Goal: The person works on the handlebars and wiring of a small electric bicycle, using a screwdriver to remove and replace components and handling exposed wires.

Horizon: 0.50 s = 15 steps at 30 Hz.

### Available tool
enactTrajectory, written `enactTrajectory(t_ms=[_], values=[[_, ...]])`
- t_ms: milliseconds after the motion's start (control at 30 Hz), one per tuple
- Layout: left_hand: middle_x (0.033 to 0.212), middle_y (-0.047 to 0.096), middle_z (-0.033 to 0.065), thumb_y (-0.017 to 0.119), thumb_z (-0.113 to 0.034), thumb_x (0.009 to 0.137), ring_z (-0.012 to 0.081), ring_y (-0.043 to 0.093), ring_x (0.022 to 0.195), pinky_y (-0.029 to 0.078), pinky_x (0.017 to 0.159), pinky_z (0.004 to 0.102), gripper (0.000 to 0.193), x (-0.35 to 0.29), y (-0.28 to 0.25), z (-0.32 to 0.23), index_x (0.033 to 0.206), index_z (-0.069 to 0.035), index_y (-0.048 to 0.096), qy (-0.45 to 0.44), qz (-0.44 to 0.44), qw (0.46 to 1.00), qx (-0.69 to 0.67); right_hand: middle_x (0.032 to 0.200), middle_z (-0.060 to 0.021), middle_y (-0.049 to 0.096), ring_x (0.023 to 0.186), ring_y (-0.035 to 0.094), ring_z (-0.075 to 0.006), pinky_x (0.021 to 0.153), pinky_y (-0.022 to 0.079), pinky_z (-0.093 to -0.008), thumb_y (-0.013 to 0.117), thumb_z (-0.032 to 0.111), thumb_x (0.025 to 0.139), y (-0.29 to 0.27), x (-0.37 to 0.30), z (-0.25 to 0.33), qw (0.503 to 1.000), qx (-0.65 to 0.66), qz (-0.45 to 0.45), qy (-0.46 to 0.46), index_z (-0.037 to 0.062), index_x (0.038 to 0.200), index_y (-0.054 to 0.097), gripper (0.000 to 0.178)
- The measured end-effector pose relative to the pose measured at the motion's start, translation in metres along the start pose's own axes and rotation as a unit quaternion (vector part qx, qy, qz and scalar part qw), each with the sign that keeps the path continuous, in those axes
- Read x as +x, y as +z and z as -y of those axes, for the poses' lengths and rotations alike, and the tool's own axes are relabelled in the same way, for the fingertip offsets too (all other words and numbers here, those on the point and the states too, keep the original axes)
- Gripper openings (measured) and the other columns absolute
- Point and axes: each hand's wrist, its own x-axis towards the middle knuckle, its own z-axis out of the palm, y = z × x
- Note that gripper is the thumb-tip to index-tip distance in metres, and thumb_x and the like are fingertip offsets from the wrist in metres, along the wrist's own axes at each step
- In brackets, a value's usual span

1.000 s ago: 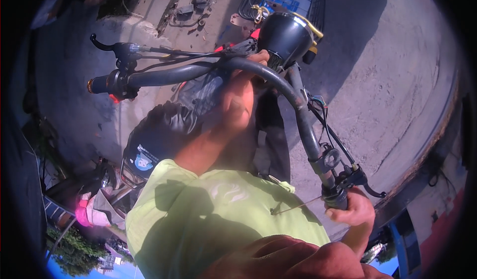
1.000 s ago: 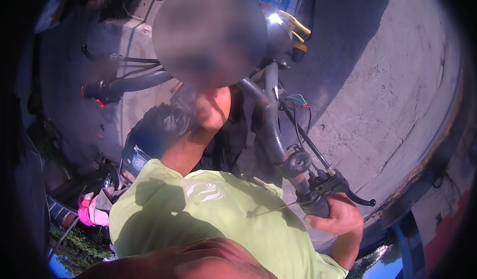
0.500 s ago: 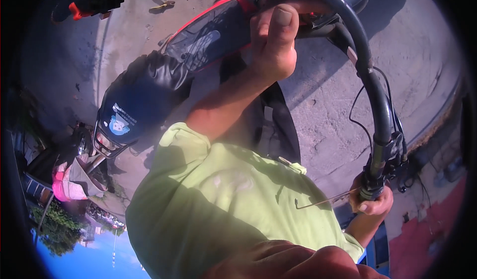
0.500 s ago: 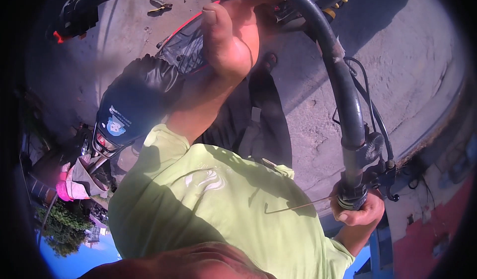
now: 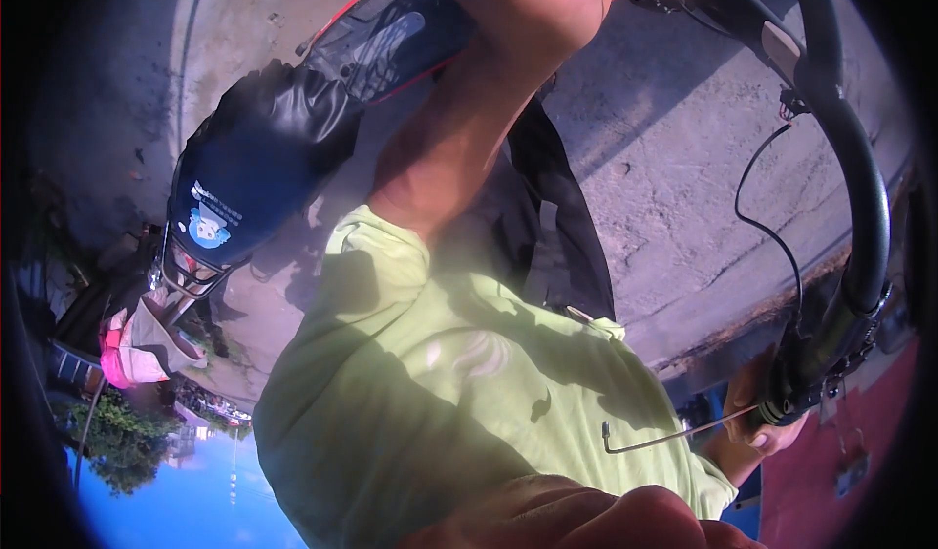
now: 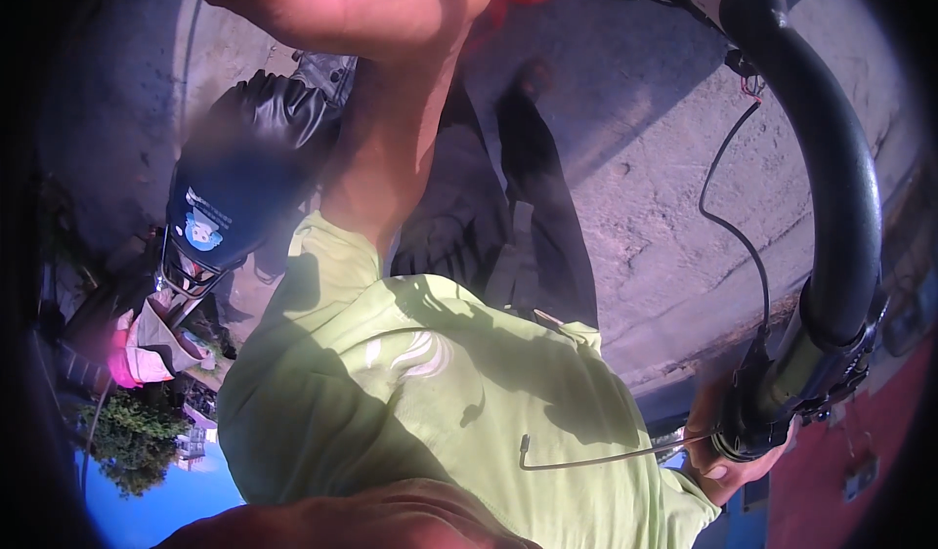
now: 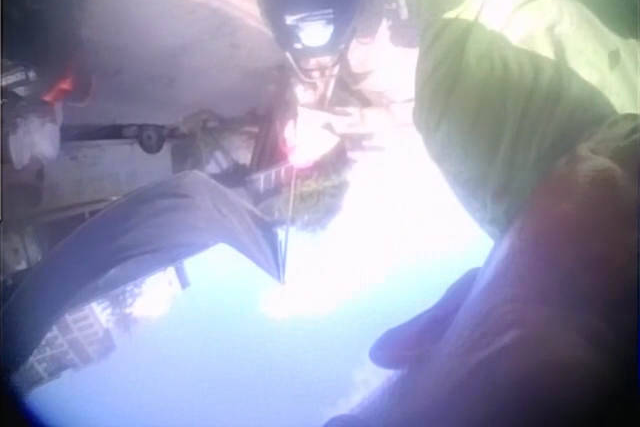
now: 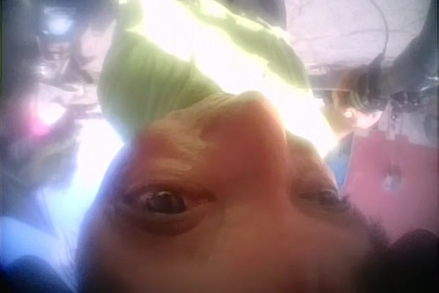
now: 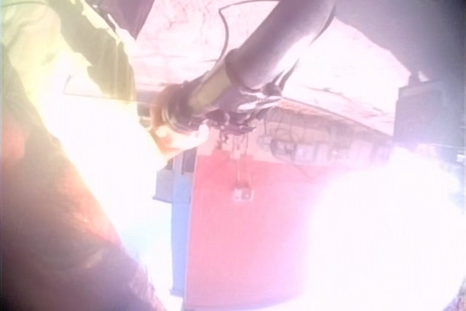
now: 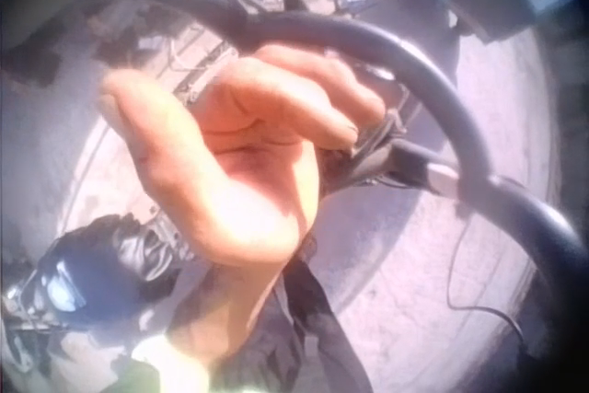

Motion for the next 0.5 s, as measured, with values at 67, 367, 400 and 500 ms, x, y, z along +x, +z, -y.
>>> enactTrajectory(t_ms=[67, 367, 400, 500], values=[[0.084, 0.075, 0.0194, 0.007, -0.069, 0.107, 0.0288, 0.074, 0.081, 0.056, 0.089, 0.0377, 0.099, 0.003, -0.004, 0.003, 0.082, 0.002, 0.072, 0.005, 0.019, 1.0, -0.021, 0.074, -0.0147, 0.065, 0.058, 0.061, -0.0203, 0.051, 0.047, -0.0325, 0.089, 0.042, 0.071, -0.001, -0.001, 0.001, 1.0, -0.012, -0.005, -0.002, -0.0092, 0.102, 0.06, 0.066], [0.09, 0.076, 0.0195, 0.013, -0.074, 0.105, 0.0289, 0.073, 0.086, 0.055, 0.09, 0.0372, 0.101, -0.022, 0.009, 0.026, 0.091, 0.006, 0.073, -0.086, -0.109, 0.983, -0.123, 0.073, -0.0123, 0.063, 0.063, 0.064, -0.0218, 0.054, 0.05, -0.0349, 0.082, 0.054, 0.073, 0.0, 0.012, -0.007, 0.992, 0.006, 0.121, 0.018, -0.0056, 0.098, 0.063, 0.067], [0.091, 0.076, 0.0196, 0.012, -0.074, 0.105, 0.0287, 0.072, 0.087, 0.053, 0.09, 0.0367, 0.102, -0.022, 0.014, 0.029, 0.094, 0.007, 0.073, -0.096, -0.1, 0.982, -0.125, 0.071, -0.0113, 0.061, 0.06, 0.062, -0.023, 0.052, 0.049, -0.0363, 0.079, 0.053, 0.076, -0.012, 0.02, -0.017, 0.955, 0.073, 0.289, -0.011, -0.0046, 0.096, 0.063, 0.063], [0.094, 0.076, 0.0197, 0.009, -0.075, 0.104, 0.0272, 0.069, 0.09, 0.05, 0.092, 0.0352, 0.105, -0.023, 0.013, 0.022, 0.098, 0.008, 0.072, -0.141, -0.084, 0.986, -0.018, 0.076, -0.0098, 0.062, 0.065, 0.062, -0.0219, 0.058, 0.049, -0.0359, 0.076, 0.042, 0.079, -0.001, 0.016, 0.004, 0.98, 0.005, 0.186, 0.068, -0.0034, 0.099, 0.063, 0.051]])
